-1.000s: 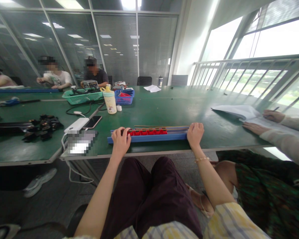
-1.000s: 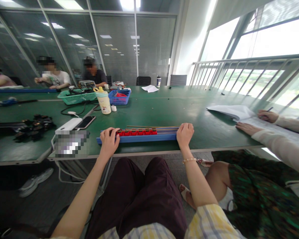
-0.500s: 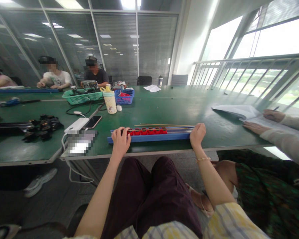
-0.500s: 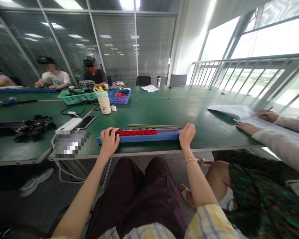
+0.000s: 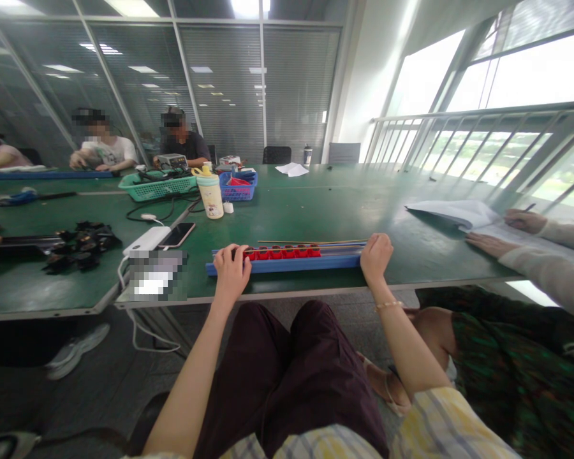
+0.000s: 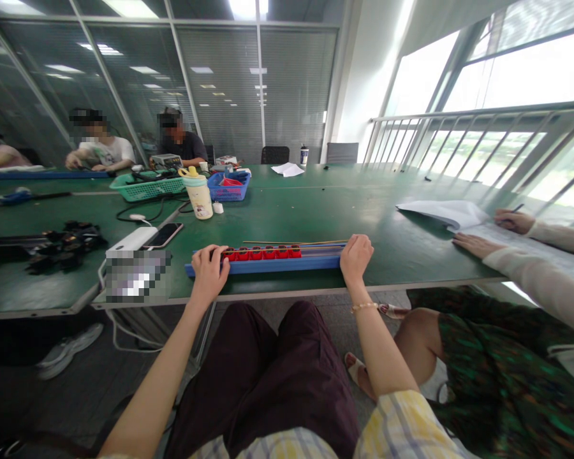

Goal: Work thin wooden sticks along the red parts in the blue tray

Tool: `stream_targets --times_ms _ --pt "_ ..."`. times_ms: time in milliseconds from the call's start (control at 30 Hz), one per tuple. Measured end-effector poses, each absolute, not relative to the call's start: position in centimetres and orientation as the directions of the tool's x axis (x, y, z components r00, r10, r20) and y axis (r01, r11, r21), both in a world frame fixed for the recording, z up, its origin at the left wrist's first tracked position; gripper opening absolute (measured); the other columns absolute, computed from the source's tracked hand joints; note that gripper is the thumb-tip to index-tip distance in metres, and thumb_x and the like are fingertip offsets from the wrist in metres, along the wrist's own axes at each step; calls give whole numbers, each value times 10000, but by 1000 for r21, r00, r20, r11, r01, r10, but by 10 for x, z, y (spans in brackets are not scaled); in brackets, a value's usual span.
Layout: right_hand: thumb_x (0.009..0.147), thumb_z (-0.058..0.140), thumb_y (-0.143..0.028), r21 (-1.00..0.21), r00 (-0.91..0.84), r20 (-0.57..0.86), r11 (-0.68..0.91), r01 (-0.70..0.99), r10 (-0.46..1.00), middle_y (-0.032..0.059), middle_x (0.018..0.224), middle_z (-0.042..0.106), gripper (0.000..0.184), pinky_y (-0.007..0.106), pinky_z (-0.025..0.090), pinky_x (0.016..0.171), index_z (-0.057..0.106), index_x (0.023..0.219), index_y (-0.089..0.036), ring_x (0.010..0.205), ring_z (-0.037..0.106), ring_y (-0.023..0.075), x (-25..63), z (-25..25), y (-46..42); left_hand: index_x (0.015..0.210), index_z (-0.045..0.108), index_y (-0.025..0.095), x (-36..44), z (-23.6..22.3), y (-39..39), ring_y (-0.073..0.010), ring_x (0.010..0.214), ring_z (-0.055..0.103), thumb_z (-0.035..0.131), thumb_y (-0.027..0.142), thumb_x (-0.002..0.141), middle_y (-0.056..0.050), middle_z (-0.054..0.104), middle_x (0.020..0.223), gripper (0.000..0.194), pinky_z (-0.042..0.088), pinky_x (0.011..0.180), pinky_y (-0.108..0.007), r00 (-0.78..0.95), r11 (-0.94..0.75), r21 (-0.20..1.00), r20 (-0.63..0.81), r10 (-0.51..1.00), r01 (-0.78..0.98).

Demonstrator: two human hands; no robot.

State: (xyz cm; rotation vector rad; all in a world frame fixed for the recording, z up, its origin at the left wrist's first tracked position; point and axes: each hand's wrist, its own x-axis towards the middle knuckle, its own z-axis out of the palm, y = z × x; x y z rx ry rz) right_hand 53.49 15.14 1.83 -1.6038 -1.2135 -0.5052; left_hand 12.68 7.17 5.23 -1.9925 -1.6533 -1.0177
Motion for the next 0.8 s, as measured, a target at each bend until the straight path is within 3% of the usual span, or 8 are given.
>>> stream_targets --times_ms 433,800 --pt "1018 313 -441 -465 337 751 92 881 568 130 919 665 387 380 345 844 583 900 -189 910 545 260 532 22 147 1275 598 202 124 51 72 -315 1173 409 426 335 963 -150 524 1285 380 376 1012 -486 55 -251 171 716 695 953" --pt "963 446 -364 -406 154 728 239 882 668 100 947 708 245 355 389 853 625 902 -208 939 574 251 540 29 150 1265 602 205 120 51 71 -312 1166 410 428 327 959 -149 527 1283 373 374 1009 -485 57 -255 167 725 686 952"
